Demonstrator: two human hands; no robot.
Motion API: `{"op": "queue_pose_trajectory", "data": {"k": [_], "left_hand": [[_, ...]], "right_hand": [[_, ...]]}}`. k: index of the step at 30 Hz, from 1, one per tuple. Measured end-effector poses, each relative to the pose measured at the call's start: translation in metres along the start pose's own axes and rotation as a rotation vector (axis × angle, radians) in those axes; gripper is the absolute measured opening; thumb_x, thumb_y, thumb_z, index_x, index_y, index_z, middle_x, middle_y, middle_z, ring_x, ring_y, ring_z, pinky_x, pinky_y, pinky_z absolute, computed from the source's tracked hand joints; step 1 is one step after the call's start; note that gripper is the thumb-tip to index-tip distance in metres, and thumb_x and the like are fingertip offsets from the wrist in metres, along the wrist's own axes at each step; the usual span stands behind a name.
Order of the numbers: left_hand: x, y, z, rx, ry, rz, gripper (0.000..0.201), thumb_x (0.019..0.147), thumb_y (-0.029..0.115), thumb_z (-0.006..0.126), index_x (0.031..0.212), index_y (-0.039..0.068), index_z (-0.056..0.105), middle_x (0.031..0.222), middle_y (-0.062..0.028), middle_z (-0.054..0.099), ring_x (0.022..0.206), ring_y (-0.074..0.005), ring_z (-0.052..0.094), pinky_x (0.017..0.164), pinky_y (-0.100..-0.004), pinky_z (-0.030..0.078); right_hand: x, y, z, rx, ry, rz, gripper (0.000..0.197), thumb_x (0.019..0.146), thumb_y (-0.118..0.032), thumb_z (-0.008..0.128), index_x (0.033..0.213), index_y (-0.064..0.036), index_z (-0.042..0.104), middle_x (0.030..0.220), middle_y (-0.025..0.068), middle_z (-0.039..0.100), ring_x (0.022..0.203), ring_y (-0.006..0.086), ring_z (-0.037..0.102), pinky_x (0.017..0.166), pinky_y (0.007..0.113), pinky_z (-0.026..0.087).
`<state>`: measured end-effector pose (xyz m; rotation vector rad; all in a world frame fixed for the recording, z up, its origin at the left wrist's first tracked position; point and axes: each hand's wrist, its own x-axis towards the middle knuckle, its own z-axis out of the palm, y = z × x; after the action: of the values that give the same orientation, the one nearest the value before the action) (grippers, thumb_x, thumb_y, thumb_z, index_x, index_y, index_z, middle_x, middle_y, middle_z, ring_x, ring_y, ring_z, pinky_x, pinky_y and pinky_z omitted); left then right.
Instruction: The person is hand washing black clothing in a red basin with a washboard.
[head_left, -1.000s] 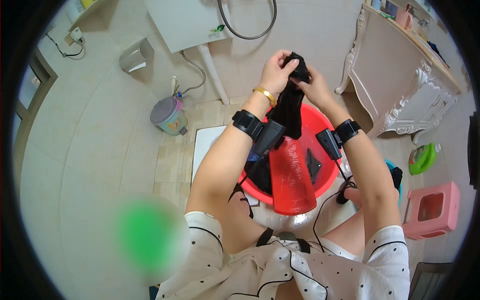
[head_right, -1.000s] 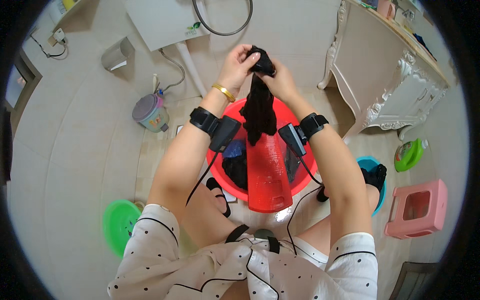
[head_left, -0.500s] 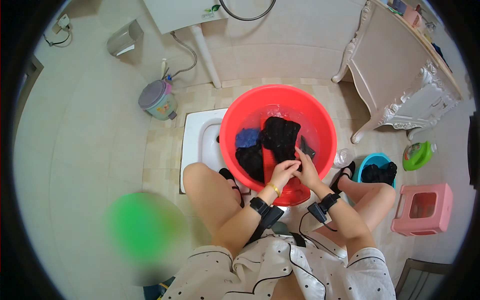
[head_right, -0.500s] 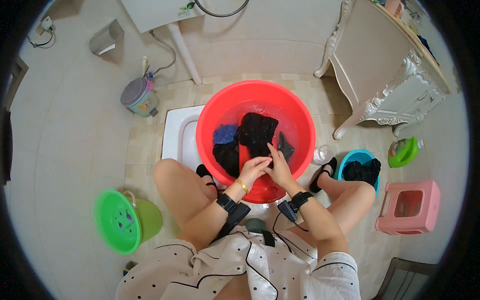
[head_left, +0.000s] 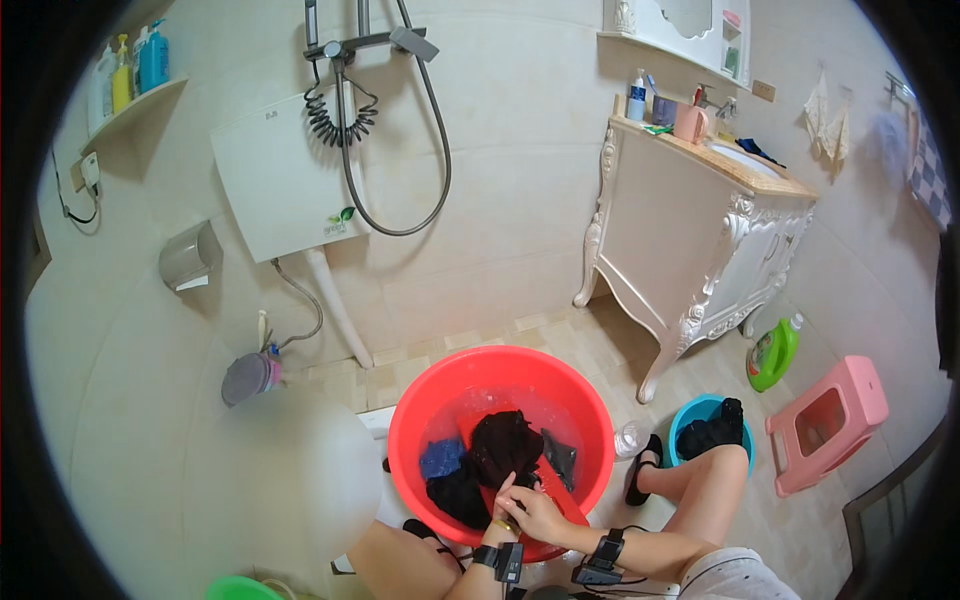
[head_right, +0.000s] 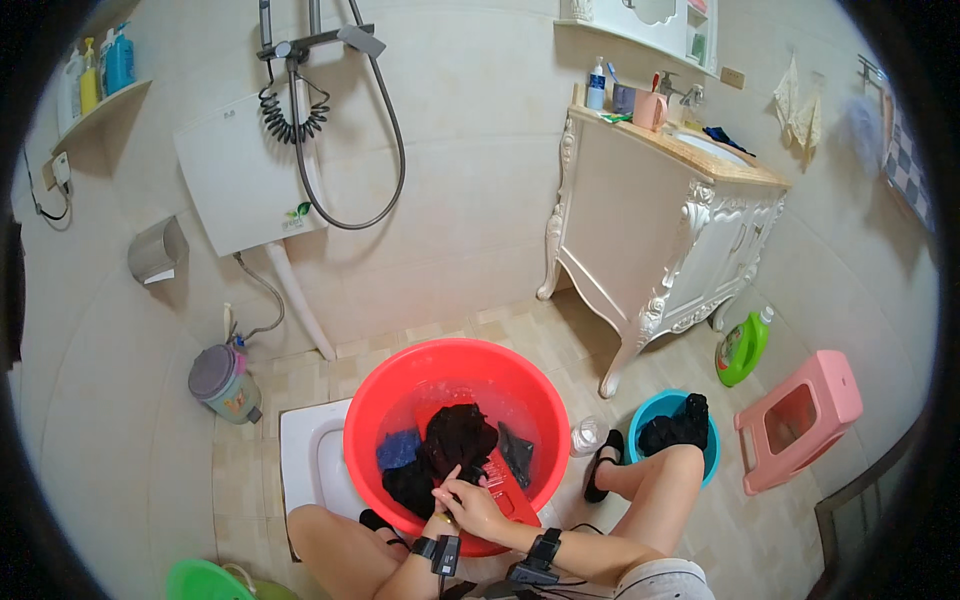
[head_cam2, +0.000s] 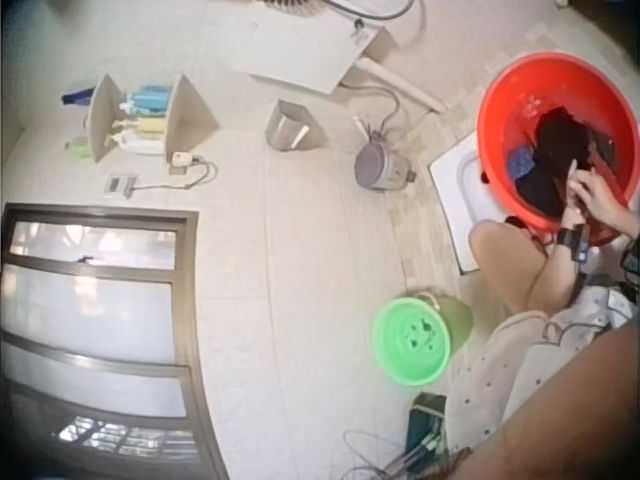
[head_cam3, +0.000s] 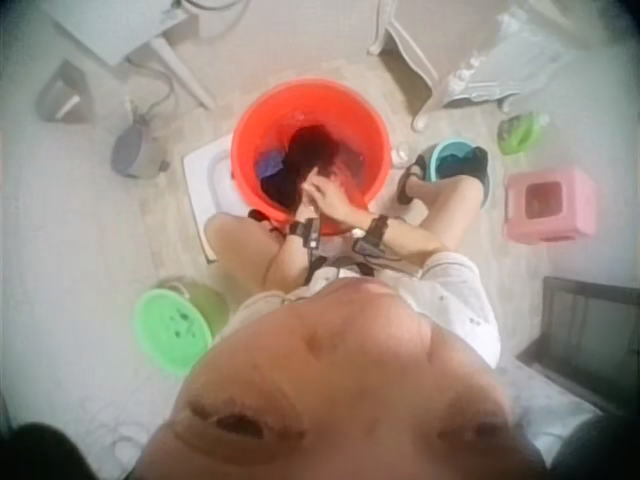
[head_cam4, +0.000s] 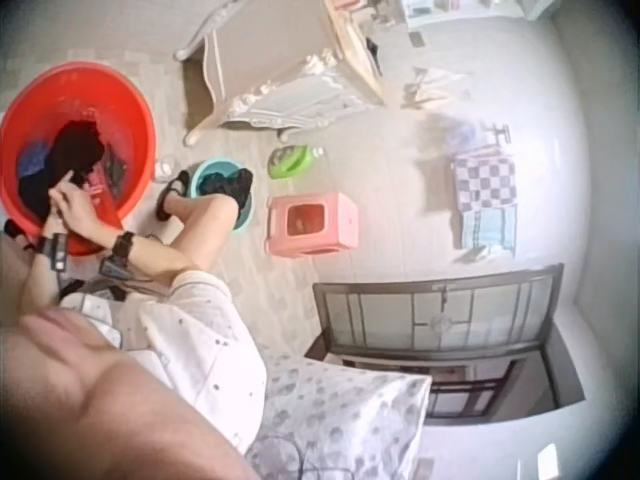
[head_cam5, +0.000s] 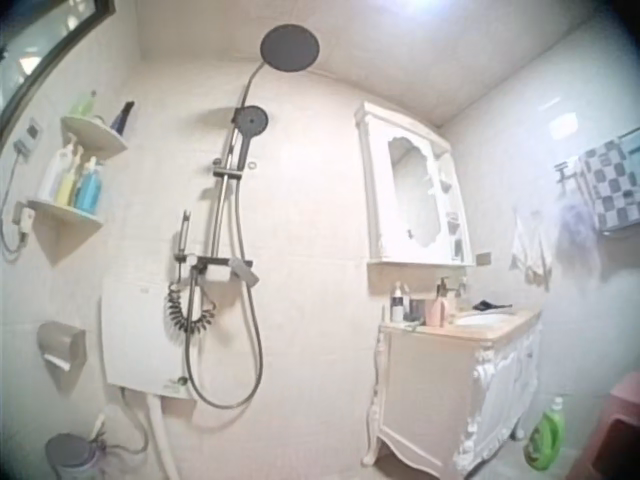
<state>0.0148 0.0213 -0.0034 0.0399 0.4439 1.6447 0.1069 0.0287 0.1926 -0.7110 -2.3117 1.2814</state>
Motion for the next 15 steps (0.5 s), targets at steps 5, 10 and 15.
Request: {"op": "queue_pose_trajectory", "data": {"k": [5, 10, 15], "left_hand": [[-0.015, 0.0, 0.039, -0.022, 0.106, -0.049, 0.042, 0.099, 0.035, 0.03, 0.121, 0.008, 0.052, 0.121, -0.0102, 0.058, 0.114, -0.0273, 0.053, 0.102, -0.0483, 0.037], [-0.018, 0.026, 0.077, -0.129, 0.093, -0.002, 0.04, 0.099, 0.035, 0.032, 0.121, 0.008, 0.052, 0.117, -0.0092, 0.059, 0.11, -0.0243, 0.056, 0.097, -0.044, 0.043], [-0.026, 0.012, 0.057, -0.097, 0.05, 0.083, 0.046, 0.096, 0.046, 0.04, 0.119, 0.009, 0.052, 0.119, -0.01, 0.056, 0.114, -0.0247, 0.051, 0.099, -0.042, 0.039]], "right_hand": [[0.048, 0.058, -0.007, -0.522, 0.109, -0.129, 0.042, 0.094, -0.039, 0.046, 0.074, -0.0055, 0.06, 0.072, 0.0176, 0.062, 0.066, 0.0367, 0.063, 0.058, 0.048, 0.048], [0.063, 0.089, -0.031, -0.272, 0.037, 0.315, 0.047, 0.089, -0.05, 0.052, 0.092, -0.0039, 0.06, 0.091, 0.0241, 0.062, 0.088, 0.04, 0.061, 0.076, 0.046, 0.05], [0.009, 0.096, -0.008, -0.16, 0.061, -0.102, 0.059, 0.077, -0.044, 0.072, 0.117, -0.0052, 0.054, 0.108, 0.0231, 0.051, 0.102, 0.0348, 0.052, 0.093, 0.04, 0.041]]}}
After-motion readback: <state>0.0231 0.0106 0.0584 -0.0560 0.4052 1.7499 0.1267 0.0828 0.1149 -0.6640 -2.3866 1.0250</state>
